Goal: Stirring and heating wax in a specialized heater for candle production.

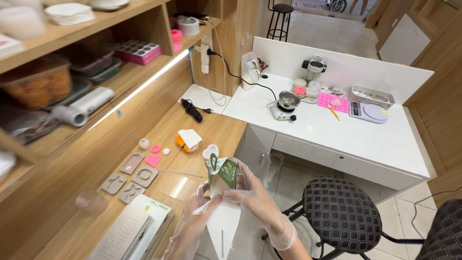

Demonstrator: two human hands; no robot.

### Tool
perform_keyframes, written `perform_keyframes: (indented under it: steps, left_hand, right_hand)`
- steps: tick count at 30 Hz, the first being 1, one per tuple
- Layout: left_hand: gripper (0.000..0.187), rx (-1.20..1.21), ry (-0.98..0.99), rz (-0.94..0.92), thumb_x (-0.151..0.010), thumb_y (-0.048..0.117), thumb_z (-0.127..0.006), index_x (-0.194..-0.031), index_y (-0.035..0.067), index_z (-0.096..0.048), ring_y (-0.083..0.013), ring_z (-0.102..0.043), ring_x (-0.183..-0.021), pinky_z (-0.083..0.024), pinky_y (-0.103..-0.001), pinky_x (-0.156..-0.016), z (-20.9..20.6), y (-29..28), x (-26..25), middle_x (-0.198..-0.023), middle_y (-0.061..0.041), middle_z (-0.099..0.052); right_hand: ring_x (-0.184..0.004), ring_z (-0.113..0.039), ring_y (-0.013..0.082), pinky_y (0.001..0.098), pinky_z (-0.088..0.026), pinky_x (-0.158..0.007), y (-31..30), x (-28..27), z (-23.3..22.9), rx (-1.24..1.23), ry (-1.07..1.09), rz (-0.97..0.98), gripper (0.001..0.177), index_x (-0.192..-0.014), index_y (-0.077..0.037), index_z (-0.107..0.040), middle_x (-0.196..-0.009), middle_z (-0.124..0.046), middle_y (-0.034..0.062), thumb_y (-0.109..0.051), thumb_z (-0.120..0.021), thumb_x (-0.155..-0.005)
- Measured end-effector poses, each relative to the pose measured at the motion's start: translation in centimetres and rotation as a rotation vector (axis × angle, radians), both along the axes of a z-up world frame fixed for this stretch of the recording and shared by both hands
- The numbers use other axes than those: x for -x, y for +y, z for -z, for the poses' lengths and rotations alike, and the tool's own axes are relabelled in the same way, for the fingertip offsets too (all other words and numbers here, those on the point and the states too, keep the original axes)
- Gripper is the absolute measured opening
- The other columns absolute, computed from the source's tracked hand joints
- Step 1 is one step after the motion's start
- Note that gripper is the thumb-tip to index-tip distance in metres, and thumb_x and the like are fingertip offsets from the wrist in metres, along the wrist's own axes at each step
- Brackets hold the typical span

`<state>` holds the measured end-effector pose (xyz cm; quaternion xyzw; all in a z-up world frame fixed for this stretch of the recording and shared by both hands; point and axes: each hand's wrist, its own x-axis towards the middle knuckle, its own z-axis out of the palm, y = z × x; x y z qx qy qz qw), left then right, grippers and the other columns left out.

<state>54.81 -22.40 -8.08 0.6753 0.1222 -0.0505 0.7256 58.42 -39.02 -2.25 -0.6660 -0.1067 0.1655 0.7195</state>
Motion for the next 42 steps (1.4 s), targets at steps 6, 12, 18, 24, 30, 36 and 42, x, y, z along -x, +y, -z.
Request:
perform_keyframes:
  steps: [6, 12, 18, 24, 30, 36, 42]
  left_hand:
    - [0.054, 0.281, 0.146, 0.025, -0.085, 0.009, -0.064, -0.139, 0.006, -0.057, -0.0259, -0.064, -0.107, -0.046, -0.043, -0.094, -3.7, -4.2, -3.7, -0.114, -0.017, -0.070]
    - [0.085, 0.279, 0.094, -0.061, -0.074, 0.025, -0.069, -0.152, 0.004, -0.041, -0.0348, -0.045, -0.144, -0.028, -0.061, -0.117, -3.2, -4.7, -8.6, -0.149, -0.021, -0.058]
    - [0.056, 0.362, -0.100, -0.040, -0.081, 0.013, -0.065, -0.133, -0.008, -0.061, -0.0295, -0.067, -0.113, -0.048, -0.044, -0.099, -2.8, -3.6, -17.0, -0.115, -0.022, -0.073]
    - [0.050, 0.362, -0.014, 0.000, -0.089, 0.008, -0.057, -0.138, -0.002, -0.057, -0.0211, -0.057, -0.107, -0.041, -0.036, -0.097, -2.3, -2.4, -26.7, -0.118, -0.017, -0.067]
    - [0.063, 0.329, -0.003, 0.104, -0.084, 0.016, -0.059, -0.144, -0.003, -0.051, -0.0297, -0.060, -0.119, -0.042, -0.044, -0.105, -3.5, -2.5, -34.1, -0.127, -0.020, -0.065]
    - [0.060, 0.225, 0.059, 0.045, -0.091, 0.024, -0.065, -0.147, 0.005, -0.053, -0.0273, -0.065, -0.106, -0.052, -0.050, -0.099, -3.1, -3.6, -39.0, -0.102, -0.019, -0.074]
    - [0.066, 0.185, 0.104, -0.020, -0.092, 0.026, -0.065, -0.151, 0.003, -0.049, -0.0313, -0.063, -0.109, -0.047, -0.053, -0.104, -3.4, -5.5, -42.7, -0.102, -0.022, -0.072]
  right_hand:
    - [-0.111, -0.069, 0.0274, 0.0354, -0.058, -0.091, -3.5, -5.0, 0.1, 0.033, 0.016, -0.002, 0.092, -0.156, -0.006, -0.033, -0.126, -0.068, 0.0221, -0.001, -0.072, -0.073]
    - [-0.074, -0.049, 0.0117, 0.0219, -0.039, -0.060, -4.6, -11.1, 1.6, 0.186, -0.042, -0.027, 0.099, -0.162, -0.005, -0.027, -0.085, -0.051, 0.0040, -0.009, -0.078, -0.077]
    - [-0.086, -0.063, 0.0178, 0.0289, -0.053, -0.075, -4.6, -19.0, 1.5, 0.247, -0.034, -0.027, 0.105, -0.162, -0.008, -0.020, -0.106, -0.062, 0.0126, -0.011, -0.079, -0.075]
    - [-0.095, -0.061, 0.0201, 0.0299, -0.052, -0.080, -6.4, -27.0, 1.4, 0.323, -0.038, 0.077, 0.096, -0.159, -0.007, -0.030, -0.112, -0.063, 0.0145, -0.036, -0.072, -0.077]
    - [-0.095, -0.062, 0.0223, 0.0338, -0.055, -0.088, -8.7, -32.7, 2.2, 0.136, 0.004, 0.233, 0.083, -0.155, -0.002, -0.037, -0.110, -0.064, 0.0171, -0.016, -0.070, -0.080]
    - [-0.083, -0.066, 0.0289, 0.0379, -0.053, -0.078, -11.5, -36.5, 2.3, 0.252, 0.059, 0.386, 0.071, -0.150, 0.004, -0.046, -0.102, -0.067, 0.0218, -0.013, -0.072, -0.087]
    - [-0.081, -0.066, 0.0205, 0.0311, -0.051, -0.074, -16.9, -42.0, 3.5, 0.270, -0.008, 0.501, 0.057, -0.142, -0.001, -0.057, -0.101, -0.070, 0.0137, -0.017, -0.070, -0.089]
